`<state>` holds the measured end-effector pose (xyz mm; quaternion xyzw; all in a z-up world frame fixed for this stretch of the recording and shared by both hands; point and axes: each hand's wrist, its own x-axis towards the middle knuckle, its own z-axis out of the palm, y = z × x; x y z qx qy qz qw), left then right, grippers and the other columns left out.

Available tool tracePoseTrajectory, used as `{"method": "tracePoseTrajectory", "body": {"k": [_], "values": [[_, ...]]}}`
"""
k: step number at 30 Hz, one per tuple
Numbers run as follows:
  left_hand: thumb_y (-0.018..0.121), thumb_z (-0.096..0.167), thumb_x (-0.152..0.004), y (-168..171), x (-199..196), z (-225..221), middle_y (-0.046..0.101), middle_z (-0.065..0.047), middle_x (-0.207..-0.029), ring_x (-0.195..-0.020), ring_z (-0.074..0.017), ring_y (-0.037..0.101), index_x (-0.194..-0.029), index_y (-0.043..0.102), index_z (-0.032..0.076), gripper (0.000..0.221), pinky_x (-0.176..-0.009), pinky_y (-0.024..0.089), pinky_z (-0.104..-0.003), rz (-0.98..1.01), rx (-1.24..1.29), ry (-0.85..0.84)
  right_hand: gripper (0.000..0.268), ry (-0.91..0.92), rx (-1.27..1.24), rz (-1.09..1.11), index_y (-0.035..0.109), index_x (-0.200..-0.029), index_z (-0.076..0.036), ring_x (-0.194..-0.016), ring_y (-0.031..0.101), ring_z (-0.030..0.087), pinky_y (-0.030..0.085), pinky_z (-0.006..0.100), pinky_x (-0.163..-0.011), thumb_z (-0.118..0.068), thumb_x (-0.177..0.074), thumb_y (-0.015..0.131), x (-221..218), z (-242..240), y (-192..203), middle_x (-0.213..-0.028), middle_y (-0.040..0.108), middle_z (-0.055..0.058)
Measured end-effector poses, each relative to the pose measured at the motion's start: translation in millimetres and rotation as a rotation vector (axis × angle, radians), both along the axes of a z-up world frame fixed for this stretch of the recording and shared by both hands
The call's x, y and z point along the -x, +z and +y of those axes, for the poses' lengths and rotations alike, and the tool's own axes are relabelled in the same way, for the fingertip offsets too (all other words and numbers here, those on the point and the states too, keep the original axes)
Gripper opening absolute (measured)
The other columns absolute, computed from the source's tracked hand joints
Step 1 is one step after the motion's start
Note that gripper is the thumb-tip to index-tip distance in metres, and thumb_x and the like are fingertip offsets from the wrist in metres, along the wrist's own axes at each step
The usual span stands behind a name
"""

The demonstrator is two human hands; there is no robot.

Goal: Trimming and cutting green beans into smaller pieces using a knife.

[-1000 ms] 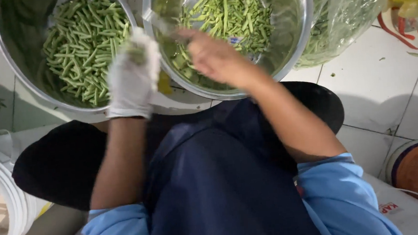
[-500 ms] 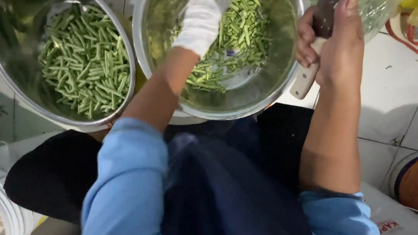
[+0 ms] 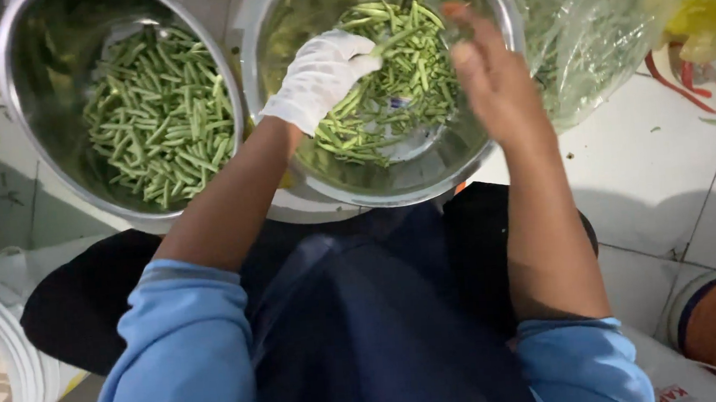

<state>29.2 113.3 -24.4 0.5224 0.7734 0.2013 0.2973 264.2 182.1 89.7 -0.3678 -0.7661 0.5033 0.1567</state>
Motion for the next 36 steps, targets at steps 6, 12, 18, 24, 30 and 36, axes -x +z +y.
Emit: {"method": "tracePoseTrajectory", "body": {"k": [6,12,18,24,30,36], "values": [[0.07,0.044,-0.082,56,-7,-36,0.072,-0.007,-0.114,-0.105,-0.0252,0.065,-0.114,0.074,0.018,0.043,-0.088,0.047,-0.036,-0.107,-0.087,0.001,0.055,0.282,-0.34,-0.222,0.033,-0.155,-0.027,-0.066,0.064,0.035,0.043,0.043,-0.066,-0.05,-0.105,0.041,22,-13,-26,-0.108,0.071,0.018],[0.068,0.03,-0.086,96,-33,-58,0.072,-0.004,-0.102,-0.088,-0.0167,0.065,-0.112,0.072,0.014,0.031,-0.081,0.051,-0.031,-0.343,-0.027,0.071,0.054,0.205,0.06,0.346,0.046,-0.109,-0.013,-0.055,0.03,0.005,0.025,0.023,-0.049,-0.066,-0.097,0.04,37,-15,-56,-0.07,0.036,-0.008],[0.07,0.038,-0.083,99,-48,-61,0.074,0.0,-0.102,-0.091,-0.0135,0.066,-0.103,0.073,0.016,0.03,-0.088,0.051,-0.032,-0.574,-0.205,0.268,0.045,-0.259,0.508,0.289,0.054,-0.097,-0.016,-0.044,0.036,0.003,0.03,0.019,-0.036,-0.047,-0.105,0.022,25,1,-19,-0.061,0.049,-0.01],[0.08,0.009,-0.076,69,-41,-37,0.075,-0.017,-0.102,-0.091,-0.0281,0.077,-0.109,0.068,-0.001,0.036,-0.087,0.063,-0.035,-1.165,-0.698,0.862,0.104,-0.011,0.185,0.161,0.02,-0.162,-0.014,-0.051,0.038,0.002,0.031,0.015,-0.038,-0.08,-0.082,0.031,18,-25,-26,-0.07,0.045,-0.009],[0.075,-0.005,-0.08,58,-59,-42,0.066,-0.025,-0.124,-0.105,-0.0376,0.07,-0.114,0.064,-0.007,0.035,-0.102,0.057,-0.049,-1.471,-0.915,0.869,0.069,0.13,-0.148,0.279,0.031,-0.157,-0.015,-0.067,0.04,0.008,0.044,0.028,-0.076,-0.061,-0.105,0.032,26,-35,-41,-0.082,0.043,-0.004],[0.072,-0.004,-0.085,48,-87,-43,0.07,-0.024,-0.111,-0.102,-0.0395,0.071,-0.1,0.066,-0.002,0.017,-0.099,0.057,-0.05,-1.581,-0.957,0.816,0.055,-0.009,-0.296,0.324,0.042,-0.137,-0.012,-0.063,0.036,0.009,0.035,0.03,-0.061,-0.057,-0.107,0.029,37,-36,-46,-0.076,0.039,-0.004]]}}
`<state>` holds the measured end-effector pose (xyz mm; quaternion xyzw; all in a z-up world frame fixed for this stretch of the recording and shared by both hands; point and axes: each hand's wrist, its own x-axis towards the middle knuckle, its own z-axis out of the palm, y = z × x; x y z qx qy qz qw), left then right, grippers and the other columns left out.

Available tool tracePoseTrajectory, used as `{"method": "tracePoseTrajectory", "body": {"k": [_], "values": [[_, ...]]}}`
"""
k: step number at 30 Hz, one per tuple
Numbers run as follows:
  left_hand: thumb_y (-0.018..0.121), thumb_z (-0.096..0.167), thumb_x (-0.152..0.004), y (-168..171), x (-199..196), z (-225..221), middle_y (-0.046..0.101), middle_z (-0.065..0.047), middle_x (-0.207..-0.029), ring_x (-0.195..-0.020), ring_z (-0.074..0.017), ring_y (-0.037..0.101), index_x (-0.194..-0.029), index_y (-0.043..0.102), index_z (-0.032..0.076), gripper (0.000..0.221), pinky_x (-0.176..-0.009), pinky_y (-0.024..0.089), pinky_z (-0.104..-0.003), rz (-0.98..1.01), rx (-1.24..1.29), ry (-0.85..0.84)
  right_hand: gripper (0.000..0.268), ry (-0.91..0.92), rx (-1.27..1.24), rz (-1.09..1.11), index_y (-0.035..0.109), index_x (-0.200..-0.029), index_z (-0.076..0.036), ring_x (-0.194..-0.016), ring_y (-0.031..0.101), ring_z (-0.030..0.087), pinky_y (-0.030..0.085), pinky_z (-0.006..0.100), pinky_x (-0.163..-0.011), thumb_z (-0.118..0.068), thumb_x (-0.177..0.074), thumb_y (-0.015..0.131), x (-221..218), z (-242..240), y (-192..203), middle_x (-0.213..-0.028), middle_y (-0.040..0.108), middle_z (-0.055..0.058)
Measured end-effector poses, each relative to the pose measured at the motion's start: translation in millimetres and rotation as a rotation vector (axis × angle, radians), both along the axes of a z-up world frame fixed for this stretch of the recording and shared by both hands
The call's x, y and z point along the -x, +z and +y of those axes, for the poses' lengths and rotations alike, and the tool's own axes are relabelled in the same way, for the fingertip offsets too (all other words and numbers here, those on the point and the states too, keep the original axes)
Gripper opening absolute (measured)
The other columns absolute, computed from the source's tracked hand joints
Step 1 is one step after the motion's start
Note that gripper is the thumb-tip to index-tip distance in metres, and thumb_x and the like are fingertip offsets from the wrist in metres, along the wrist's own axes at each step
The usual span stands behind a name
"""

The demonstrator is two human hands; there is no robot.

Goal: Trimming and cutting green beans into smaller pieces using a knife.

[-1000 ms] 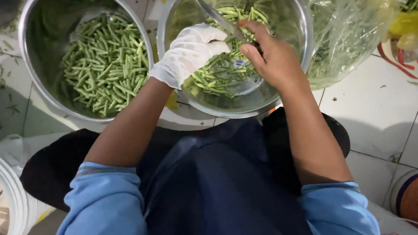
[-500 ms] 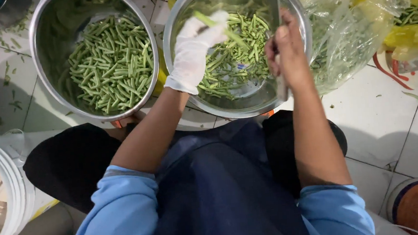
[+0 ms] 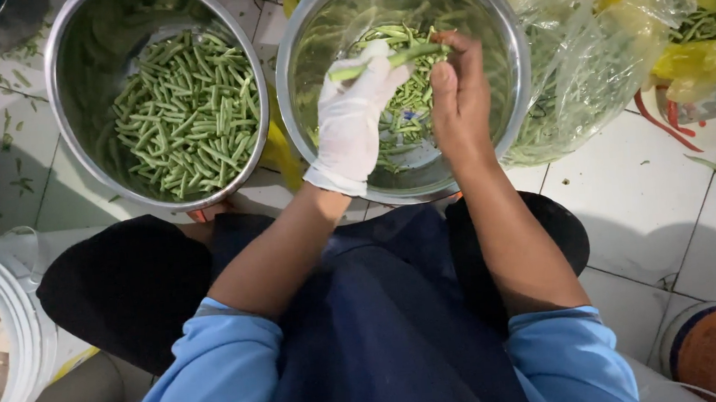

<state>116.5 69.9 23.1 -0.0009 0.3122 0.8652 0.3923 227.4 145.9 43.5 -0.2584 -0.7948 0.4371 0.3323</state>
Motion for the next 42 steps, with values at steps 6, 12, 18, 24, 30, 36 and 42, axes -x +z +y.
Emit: {"method": "tracePoseTrajectory", "body": {"k": [6,12,18,24,30,36,42], "values": [[0.072,-0.003,-0.086,-12,-4,3,0.067,-0.03,-0.12,-0.104,-0.0439,0.07,-0.116,0.066,-0.009,0.032,-0.102,0.056,-0.051,0.051,0.01,-0.043,0.048,-0.072,0.866,0.135,0.055,-0.11,-0.013,-0.043,0.036,0.004,0.031,0.019,-0.035,-0.051,-0.101,0.027,2,8,30,-0.064,0.05,-0.008],[0.073,0.001,-0.089,-19,6,8,0.071,-0.014,-0.107,-0.103,-0.0258,0.067,-0.117,0.069,-0.002,0.029,-0.101,0.056,-0.043,-0.251,-0.129,-0.288,0.052,0.048,1.04,0.235,0.048,-0.081,-0.014,-0.037,0.031,0.005,0.024,0.021,-0.03,-0.062,-0.093,0.031,-10,23,25,-0.054,0.043,-0.005],[0.064,-0.001,-0.093,-26,30,1,0.071,-0.014,-0.099,-0.082,-0.0238,0.07,-0.128,0.06,-0.004,0.035,-0.096,0.059,-0.047,-0.238,-0.089,-0.517,0.065,0.35,0.439,-0.017,0.043,-0.1,-0.015,-0.046,0.033,0.003,0.031,0.018,-0.04,-0.078,-0.092,0.03,-25,31,31,-0.066,0.041,-0.01],[0.052,-0.005,-0.1,-8,42,-11,0.049,-0.021,-0.148,-0.126,-0.0361,0.058,-0.136,0.054,-0.004,0.036,-0.105,0.058,-0.046,0.27,-0.11,-0.552,0.056,-0.121,0.46,-0.012,0.05,-0.116,-0.013,-0.048,0.039,0.003,0.036,0.016,-0.041,-0.058,-0.098,0.023,-33,43,46,-0.073,0.05,-0.007],[0.077,-0.001,-0.079,-20,31,3,0.073,-0.021,-0.115,-0.108,-0.0326,0.071,-0.093,0.063,0.003,0.02,-0.099,0.06,-0.043,0.164,0.197,-0.017,0.055,-0.118,0.447,-0.053,0.023,-0.16,-0.034,-0.07,0.047,0.003,0.038,0.012,-0.053,-0.043,-0.111,0.045,-12,9,38,-0.106,0.062,0.002],[0.079,-0.002,-0.078,-41,16,7,0.075,-0.015,-0.107,-0.102,-0.025,0.07,-0.094,0.068,0.006,0.021,-0.092,0.058,-0.036,0.213,0.229,0.168,0.089,0.22,0.142,-0.214,0.025,-0.159,-0.016,-0.06,0.04,0.008,0.049,0.025,-0.072,-0.077,-0.094,0.022,12,-16,21,-0.07,0.038,-0.008],[0.075,-0.002,-0.083,-43,35,-47,0.073,-0.023,-0.108,-0.097,-0.0308,0.072,-0.109,0.069,-0.004,0.026,-0.086,0.062,-0.037,0.15,0.147,0.118,0.034,0.318,0.031,0.044,0.041,-0.116,-0.007,-0.066,0.045,0.013,0.035,0.031,-0.058,-0.039,-0.11,0.033,66,-48,-19,-0.086,0.052,0.003]]}}
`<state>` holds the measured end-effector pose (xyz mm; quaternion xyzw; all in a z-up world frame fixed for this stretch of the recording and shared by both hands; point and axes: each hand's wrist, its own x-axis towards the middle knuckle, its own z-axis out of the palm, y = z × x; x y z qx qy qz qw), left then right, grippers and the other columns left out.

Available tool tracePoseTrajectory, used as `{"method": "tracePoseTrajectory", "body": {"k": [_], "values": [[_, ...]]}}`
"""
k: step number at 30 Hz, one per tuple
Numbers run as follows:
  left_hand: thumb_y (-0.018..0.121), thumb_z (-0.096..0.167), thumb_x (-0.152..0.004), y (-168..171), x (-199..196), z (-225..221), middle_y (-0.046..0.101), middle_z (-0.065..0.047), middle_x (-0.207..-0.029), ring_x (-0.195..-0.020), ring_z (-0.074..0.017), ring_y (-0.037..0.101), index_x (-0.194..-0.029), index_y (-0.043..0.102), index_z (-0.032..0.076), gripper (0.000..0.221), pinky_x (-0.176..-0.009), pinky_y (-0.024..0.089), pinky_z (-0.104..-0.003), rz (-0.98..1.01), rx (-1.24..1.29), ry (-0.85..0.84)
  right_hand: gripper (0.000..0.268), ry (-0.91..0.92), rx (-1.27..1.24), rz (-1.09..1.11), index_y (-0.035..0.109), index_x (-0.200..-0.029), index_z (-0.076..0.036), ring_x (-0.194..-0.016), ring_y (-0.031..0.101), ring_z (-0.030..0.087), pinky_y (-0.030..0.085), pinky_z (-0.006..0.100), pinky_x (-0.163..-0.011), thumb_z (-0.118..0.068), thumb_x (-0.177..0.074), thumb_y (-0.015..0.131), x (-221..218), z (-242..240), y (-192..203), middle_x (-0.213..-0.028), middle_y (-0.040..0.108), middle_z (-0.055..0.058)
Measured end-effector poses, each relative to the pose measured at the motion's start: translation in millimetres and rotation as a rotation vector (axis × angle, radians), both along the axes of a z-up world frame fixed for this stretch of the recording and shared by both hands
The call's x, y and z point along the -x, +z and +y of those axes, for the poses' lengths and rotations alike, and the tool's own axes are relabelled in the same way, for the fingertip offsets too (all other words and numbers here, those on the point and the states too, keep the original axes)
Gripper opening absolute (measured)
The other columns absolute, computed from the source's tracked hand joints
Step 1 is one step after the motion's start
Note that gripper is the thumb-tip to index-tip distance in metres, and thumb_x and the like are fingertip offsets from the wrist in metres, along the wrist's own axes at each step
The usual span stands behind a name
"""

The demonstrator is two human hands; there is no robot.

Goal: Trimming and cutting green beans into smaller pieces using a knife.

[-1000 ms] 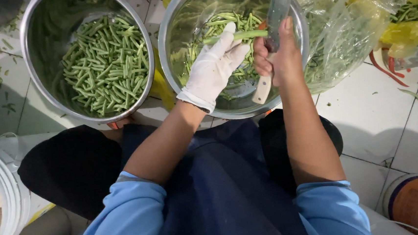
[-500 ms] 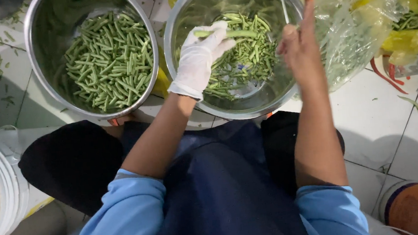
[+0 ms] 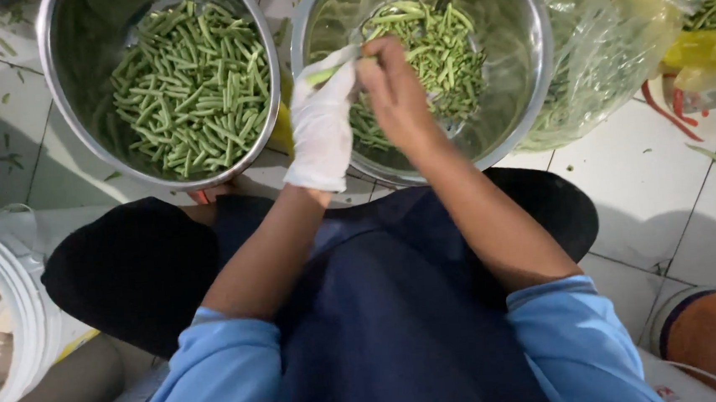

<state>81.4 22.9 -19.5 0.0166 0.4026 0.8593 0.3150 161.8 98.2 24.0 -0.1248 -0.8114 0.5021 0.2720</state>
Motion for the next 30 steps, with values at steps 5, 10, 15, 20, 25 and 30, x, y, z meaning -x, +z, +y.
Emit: {"method": "tracePoseTrajectory", "body": {"k": [5,10,15,20,25,30], "values": [[0.073,0.004,-0.092,12,37,-94,0.07,-0.015,-0.114,-0.109,-0.0234,0.068,-0.109,0.068,0.004,0.018,-0.102,0.055,-0.034,0.653,0.193,0.253,0.044,-0.004,0.347,-0.446,0.056,-0.119,-0.003,-0.065,0.055,0.012,0.049,0.024,-0.052,-0.037,-0.098,0.037,68,-76,32,-0.09,0.063,0.005],[0.063,-0.006,-0.1,55,79,-141,0.062,-0.013,-0.114,-0.109,-0.0264,0.063,-0.114,0.061,0.003,0.016,-0.102,0.056,-0.038,1.08,0.322,0.384,0.052,0.241,0.588,-0.133,0.05,-0.108,-0.01,-0.06,0.046,0.011,0.039,0.027,-0.057,-0.058,-0.093,0.038,149,-112,-13,-0.075,0.045,-0.001],[0.082,-0.012,-0.1,11,116,-160,0.029,-0.01,-0.169,-0.16,-0.0315,0.032,-0.16,0.028,0.025,0.09,-0.135,0.026,-0.054,0.873,0.552,0.468,0.107,0.39,0.714,-0.37,-0.003,-0.16,-0.015,-0.043,0.031,0.005,0.029,0.019,-0.035,-0.073,-0.078,0.032,149,-87,2,-0.059,0.041,-0.006],[0.061,-0.004,-0.101,28,92,-61,0.059,-0.01,-0.133,-0.129,-0.0266,0.055,-0.133,0.055,0.01,0.035,-0.118,0.043,-0.045,1.324,0.48,0.2,0.06,0.186,0.665,-0.451,0.052,-0.125,-0.016,-0.044,0.036,0.002,0.032,0.015,-0.036,-0.061,-0.092,0.032,38,18,40,-0.061,0.044,-0.013],[0.046,0.006,-0.096,-66,64,61,0.066,-0.011,-0.119,-0.11,-0.0263,0.061,-0.119,0.063,0.01,0.029,-0.095,0.047,-0.04,1.397,1.101,-0.731,0.057,-0.164,0.914,-0.229,0.04,-0.143,-0.017,-0.039,0.033,0.002,0.027,0.018,-0.032,-0.052,-0.099,0.03,-56,80,67,-0.056,0.042,-0.01],[0.048,0.007,-0.092,-99,47,113,0.07,-0.012,-0.105,-0.093,-0.0279,0.066,-0.108,0.067,0.008,0.025,-0.079,0.057,-0.043,1.484,1.377,-1.043,0.047,-0.437,1.051,-0.096,0.045,-0.088,-0.011,-0.037,0.032,0.007,0.026,0.024,-0.034,-0.058,-0.087,0.044,-76,91,68,-0.06,0.048,0.0]]}}
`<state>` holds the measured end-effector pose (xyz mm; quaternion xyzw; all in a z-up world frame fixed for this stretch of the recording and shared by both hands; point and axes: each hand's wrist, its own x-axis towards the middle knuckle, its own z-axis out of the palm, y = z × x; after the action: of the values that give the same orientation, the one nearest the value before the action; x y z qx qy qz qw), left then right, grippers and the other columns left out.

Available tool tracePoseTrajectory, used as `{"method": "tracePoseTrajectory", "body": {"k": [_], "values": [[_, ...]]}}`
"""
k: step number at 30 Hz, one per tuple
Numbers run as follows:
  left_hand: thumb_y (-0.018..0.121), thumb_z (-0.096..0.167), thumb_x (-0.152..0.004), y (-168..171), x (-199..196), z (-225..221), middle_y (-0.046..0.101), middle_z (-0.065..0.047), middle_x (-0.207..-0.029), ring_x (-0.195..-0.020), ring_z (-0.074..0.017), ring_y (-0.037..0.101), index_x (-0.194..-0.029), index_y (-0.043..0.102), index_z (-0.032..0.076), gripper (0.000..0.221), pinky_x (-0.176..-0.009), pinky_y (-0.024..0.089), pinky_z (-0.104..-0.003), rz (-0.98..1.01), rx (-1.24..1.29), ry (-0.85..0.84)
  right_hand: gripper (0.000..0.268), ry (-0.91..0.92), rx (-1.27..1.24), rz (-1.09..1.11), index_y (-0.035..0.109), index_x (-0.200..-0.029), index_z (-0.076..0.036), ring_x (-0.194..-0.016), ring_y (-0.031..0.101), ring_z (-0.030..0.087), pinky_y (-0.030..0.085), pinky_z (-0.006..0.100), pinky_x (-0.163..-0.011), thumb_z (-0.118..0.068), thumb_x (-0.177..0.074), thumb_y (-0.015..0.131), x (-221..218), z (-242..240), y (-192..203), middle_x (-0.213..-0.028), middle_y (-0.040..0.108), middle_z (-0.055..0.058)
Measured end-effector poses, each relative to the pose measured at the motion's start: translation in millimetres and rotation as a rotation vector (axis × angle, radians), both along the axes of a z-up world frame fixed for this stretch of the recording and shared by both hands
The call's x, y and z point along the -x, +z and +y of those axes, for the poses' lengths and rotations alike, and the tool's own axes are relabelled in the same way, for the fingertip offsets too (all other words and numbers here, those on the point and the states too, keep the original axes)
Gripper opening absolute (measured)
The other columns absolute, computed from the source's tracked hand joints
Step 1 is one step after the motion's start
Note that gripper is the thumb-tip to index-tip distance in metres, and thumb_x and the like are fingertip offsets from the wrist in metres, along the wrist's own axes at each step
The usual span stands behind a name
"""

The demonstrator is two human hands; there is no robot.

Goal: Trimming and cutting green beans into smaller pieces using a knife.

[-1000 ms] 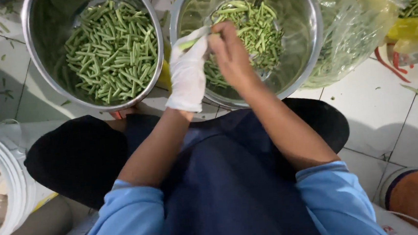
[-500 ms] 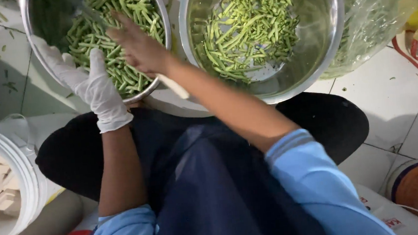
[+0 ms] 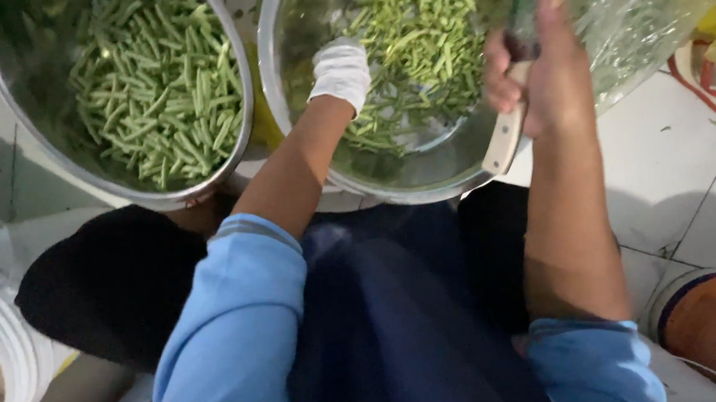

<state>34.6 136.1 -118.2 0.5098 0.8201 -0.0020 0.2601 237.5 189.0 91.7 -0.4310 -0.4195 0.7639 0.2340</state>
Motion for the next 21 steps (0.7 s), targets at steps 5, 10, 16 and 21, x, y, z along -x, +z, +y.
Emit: {"method": "tracePoseTrajectory", "body": {"k": [5,10,16,21], "values": [[0.055,0.014,-0.089,2,3,-1,0.07,-0.012,-0.106,-0.094,-0.0279,0.066,-0.11,0.068,0.008,0.026,-0.08,0.055,-0.041,-0.116,-0.064,0.02,0.047,0.164,-0.088,0.048,0.049,-0.083,-0.01,-0.04,0.03,0.008,0.028,0.024,-0.036,-0.052,-0.099,0.034,-9,-1,-5,-0.063,0.046,0.001],[0.061,0.02,-0.086,4,10,55,0.07,-0.012,-0.108,-0.095,-0.028,0.066,-0.112,0.068,0.007,0.03,-0.082,0.054,-0.04,-0.19,-0.128,0.019,0.064,0.243,-0.3,0.099,0.046,-0.139,-0.008,-0.043,0.032,0.004,0.031,0.02,-0.037,-0.057,-0.098,0.036,-10,-3,5,-0.067,0.045,-0.005],[0.068,0.028,-0.083,7,5,64,0.071,-0.012,-0.109,-0.096,-0.028,0.067,-0.115,0.069,0.007,0.038,-0.083,0.052,-0.039,-0.318,-0.194,0.006,0.076,0.246,-0.38,-0.006,0.044,-0.14,-0.009,-0.044,0.032,0.004,0.031,0.021,-0.039,-0.067,-0.091,0.046,-18,4,2,-0.071,0.044,-0.002],[0.073,0.034,-0.08,20,20,29,0.071,-0.012,-0.111,-0.097,-0.028,0.067,-0.116,0.069,0.006,0.045,-0.084,0.05,-0.038,-0.396,-0.237,0.031,0.07,0.315,-0.548,-0.167,0.046,-0.138,-0.01,-0.049,0.035,0.006,0.035,0.021,-0.044,-0.065,-0.096,0.036,-21,4,-11,-0.075,0.046,0.0]]}}
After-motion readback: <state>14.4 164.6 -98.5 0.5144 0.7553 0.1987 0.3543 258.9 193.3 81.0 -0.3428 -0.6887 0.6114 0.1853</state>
